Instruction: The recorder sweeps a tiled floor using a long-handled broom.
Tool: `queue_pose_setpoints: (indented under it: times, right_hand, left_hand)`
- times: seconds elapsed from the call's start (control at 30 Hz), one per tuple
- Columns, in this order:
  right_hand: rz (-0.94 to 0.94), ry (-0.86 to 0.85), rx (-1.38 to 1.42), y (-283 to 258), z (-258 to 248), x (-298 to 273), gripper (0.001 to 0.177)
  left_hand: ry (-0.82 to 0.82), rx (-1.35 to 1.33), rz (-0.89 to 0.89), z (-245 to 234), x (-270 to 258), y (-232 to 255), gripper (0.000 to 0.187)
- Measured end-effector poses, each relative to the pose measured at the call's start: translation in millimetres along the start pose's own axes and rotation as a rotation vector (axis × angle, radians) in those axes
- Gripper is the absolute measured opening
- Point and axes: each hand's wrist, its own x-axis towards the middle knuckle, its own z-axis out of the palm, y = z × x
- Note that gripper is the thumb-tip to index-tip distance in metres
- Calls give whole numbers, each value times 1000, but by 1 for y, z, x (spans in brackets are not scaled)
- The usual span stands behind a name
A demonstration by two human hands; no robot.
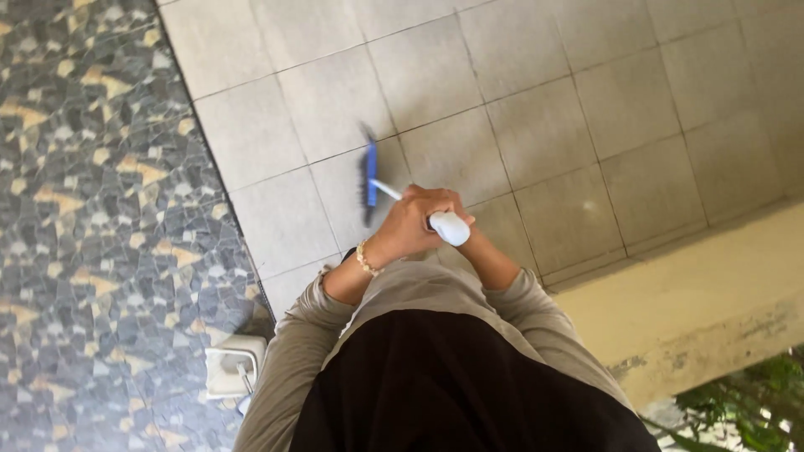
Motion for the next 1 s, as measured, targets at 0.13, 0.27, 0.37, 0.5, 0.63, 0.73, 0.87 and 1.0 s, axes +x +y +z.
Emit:
queue_pose_setpoints:
  times: [0.13,0.27,0.37,0.5,0.63,0.73,0.87,1.0]
  right_hand:
    - [160,170,-607,1,-31,-47,18]
    - [444,262,-914,28,-59,-89,19]
    - [667,269,-994,84,-84,-119,18]
    - [834,275,-947,170,-99,-150,22]
    - [831,297,-803,225,-96,-131,22]
    - [614,354,-635,232,-90,-91,25]
    - [511,232,-555,212,-72,-2,20]
    - [294,59,-320,175,-61,80,26]
  left_hand:
    - [-144,-271,-25,48,0,-23,33]
    - [-270,-515,-10,115,-2,-65,34]
    - [-345,-632,114,166,5,-94,34]
    - [-436,-665,197,216,1,-137,32]
    - [-443,-554,204,218,3,-161,30]
    - [-440,-396,138,189,22,-162,26]
    - [-434,-138,-21,116,54,-145,25]
    - [-429,106,-146,78,72,-157,21]
